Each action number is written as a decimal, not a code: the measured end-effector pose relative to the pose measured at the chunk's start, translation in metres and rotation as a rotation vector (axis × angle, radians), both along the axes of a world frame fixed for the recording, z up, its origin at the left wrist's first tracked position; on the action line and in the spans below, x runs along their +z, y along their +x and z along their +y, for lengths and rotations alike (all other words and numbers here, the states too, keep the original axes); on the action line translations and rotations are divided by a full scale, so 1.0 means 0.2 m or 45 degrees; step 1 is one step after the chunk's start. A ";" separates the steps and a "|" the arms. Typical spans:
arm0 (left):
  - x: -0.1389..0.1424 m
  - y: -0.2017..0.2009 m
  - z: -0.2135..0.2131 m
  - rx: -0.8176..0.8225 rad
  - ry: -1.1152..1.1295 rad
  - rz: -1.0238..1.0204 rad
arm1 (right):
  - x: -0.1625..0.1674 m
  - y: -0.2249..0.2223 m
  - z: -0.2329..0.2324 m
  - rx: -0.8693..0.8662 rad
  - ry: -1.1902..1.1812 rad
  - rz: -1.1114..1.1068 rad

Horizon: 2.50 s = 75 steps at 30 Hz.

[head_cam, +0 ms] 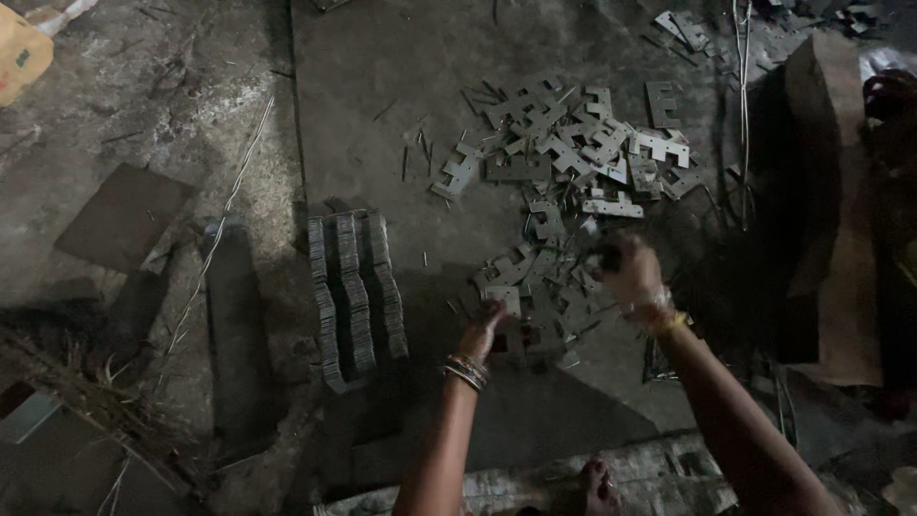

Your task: The person sits on the floor and sorts small metal brackets from a large pile, picking them up one by one and stacking them into neat piles. The person occasionally adjusts the position of the pile and continues stacking the sorted parts.

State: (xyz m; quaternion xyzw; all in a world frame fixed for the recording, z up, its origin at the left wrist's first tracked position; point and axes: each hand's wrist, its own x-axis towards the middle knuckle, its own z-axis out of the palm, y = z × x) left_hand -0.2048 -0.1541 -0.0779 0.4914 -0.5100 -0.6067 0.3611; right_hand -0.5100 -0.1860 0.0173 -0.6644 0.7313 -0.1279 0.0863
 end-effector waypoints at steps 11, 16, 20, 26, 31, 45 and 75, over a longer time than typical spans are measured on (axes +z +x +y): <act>0.14 0.03 0.09 0.146 0.630 0.173 | 0.01 -0.02 0.00 0.394 0.326 0.610; 0.10 0.05 0.05 0.158 0.596 0.251 | 0.00 -0.07 0.05 0.373 0.455 0.497; 0.09 0.06 0.05 0.179 0.502 0.393 | 0.00 -0.14 0.14 0.331 0.433 0.526; 0.12 0.06 0.07 0.137 0.504 0.327 | 0.09 -0.05 0.29 0.592 -0.150 0.344; 0.08 0.09 0.06 -0.277 0.002 -0.630 | 0.15 0.24 0.38 0.783 -0.501 0.418; 0.25 0.12 0.13 0.147 0.526 1.159 | -0.17 0.51 0.32 0.485 0.323 -0.052; 0.18 -0.02 0.15 -0.132 0.382 1.239 | -0.15 0.64 0.49 0.978 -0.449 0.121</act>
